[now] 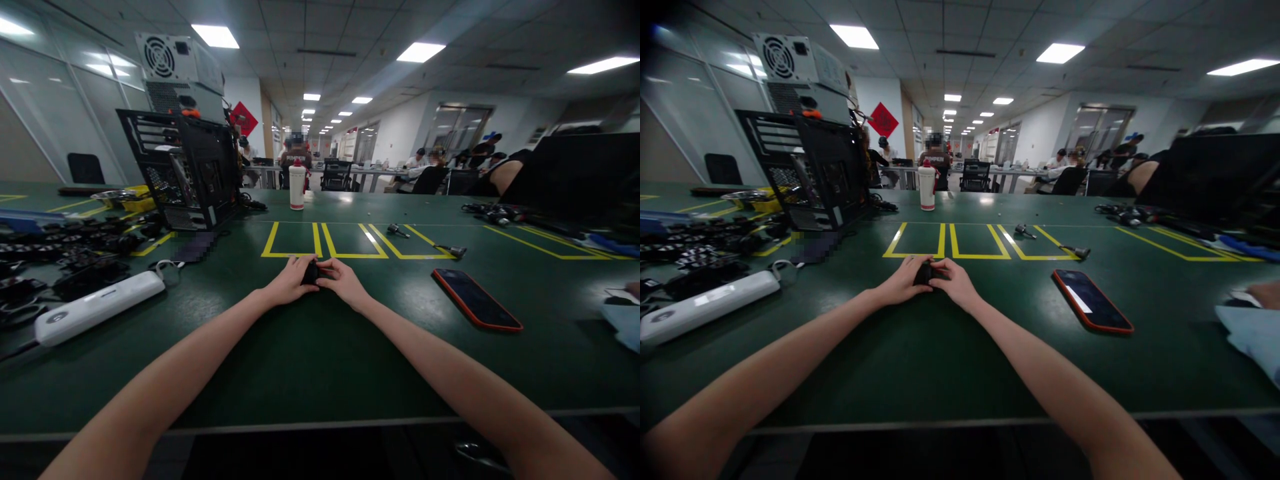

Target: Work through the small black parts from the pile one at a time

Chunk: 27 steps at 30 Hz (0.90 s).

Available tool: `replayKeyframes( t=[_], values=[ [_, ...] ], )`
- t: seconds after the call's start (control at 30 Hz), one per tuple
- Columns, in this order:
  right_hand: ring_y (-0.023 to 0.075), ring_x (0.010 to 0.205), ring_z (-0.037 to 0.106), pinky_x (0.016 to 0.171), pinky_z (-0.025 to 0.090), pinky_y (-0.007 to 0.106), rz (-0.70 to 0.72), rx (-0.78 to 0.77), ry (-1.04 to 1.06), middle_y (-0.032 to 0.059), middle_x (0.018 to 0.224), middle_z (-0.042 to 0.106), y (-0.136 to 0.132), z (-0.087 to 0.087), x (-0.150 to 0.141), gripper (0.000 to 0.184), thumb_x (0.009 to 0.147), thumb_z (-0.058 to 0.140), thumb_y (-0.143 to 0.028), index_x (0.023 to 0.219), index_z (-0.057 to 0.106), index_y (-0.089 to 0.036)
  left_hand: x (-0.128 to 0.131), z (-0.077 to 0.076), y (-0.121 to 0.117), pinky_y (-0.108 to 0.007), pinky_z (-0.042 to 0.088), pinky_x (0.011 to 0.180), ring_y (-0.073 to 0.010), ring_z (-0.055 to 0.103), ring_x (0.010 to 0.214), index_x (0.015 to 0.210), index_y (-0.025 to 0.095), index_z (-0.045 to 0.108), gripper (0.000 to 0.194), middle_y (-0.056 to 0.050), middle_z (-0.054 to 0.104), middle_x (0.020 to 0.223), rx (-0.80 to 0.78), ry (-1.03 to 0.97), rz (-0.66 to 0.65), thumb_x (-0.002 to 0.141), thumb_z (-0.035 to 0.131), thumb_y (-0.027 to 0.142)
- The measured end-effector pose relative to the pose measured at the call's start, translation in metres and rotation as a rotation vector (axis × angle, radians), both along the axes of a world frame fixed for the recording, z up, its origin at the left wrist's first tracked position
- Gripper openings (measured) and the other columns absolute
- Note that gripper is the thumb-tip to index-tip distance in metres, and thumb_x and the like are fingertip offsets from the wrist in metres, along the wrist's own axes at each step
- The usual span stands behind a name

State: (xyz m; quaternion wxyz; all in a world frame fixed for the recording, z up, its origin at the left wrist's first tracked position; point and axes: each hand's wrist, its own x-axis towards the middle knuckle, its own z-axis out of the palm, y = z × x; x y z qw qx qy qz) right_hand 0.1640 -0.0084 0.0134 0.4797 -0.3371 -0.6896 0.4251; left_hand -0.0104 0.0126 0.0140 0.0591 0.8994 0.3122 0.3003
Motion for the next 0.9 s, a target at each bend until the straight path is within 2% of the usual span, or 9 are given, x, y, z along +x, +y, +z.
replayKeyframes(
  t=[0.3,0.47,0.67,0.8,0.9],
  values=[
    [0.0159,0.092,0.055,0.086,0.043,0.034,0.012,0.018,-0.030,0.0017,0.095,0.053,-0.006,0.000,0.001,0.028,0.062,0.062,-0.014,0.088,0.052,-0.018,-0.001,0.006,-0.021,-0.043,0.034,0.092,-0.0255,0.040,0.107,0.125,0.020,0.028,0.063,-0.010,0.042,0.124,0.010,-0.046,-0.006,0.073,0.058,0.036],
    [0.0151,0.091,0.055,0.087,0.043,0.033,0.024,-0.001,0.006,0.0013,0.094,0.054,-0.008,-0.001,-0.001,0.030,0.062,0.063,-0.015,0.089,0.051,-0.019,-0.001,0.004,-0.021,-0.043,0.034,0.091,-0.0255,0.041,0.108,0.124,0.021,0.031,0.061,-0.009,0.043,0.123,0.004,-0.083,0.016,0.072,0.060,0.031],
    [0.0131,0.088,0.055,0.086,0.042,0.030,-0.029,-0.021,0.080,0.0013,0.090,0.057,-0.009,-0.002,-0.005,0.019,0.069,0.059,-0.024,0.086,0.053,-0.018,0.000,0.003,-0.021,-0.041,0.035,0.089,-0.0247,0.042,0.107,0.123,0.021,0.033,0.062,-0.009,0.045,0.121,0.005,-0.113,0.017,0.070,0.063,0.033],
    [0.0148,0.094,0.054,0.087,0.042,0.032,-0.052,-0.087,0.083,0.0033,0.097,0.057,-0.005,-0.005,-0.004,0.033,0.066,0.062,-0.024,0.098,0.052,-0.019,0.000,0.004,-0.022,-0.040,0.035,0.088,-0.0242,0.043,0.105,0.122,0.021,0.034,0.063,-0.008,0.046,0.120,-0.001,-0.131,0.017,0.068,0.064,0.033],
    [0.0156,0.094,0.055,0.087,0.042,0.033,-0.009,-0.132,0.052,0.0046,0.100,0.058,-0.004,-0.006,-0.002,0.032,0.067,0.062,-0.025,0.097,0.053,-0.017,-0.001,0.003,-0.022,-0.040,0.036,0.087,-0.0240,0.043,0.105,0.121,0.022,0.034,0.062,-0.008,0.046,0.119,-0.012,-0.138,0.012,0.068,0.064,0.033]
  ],
)
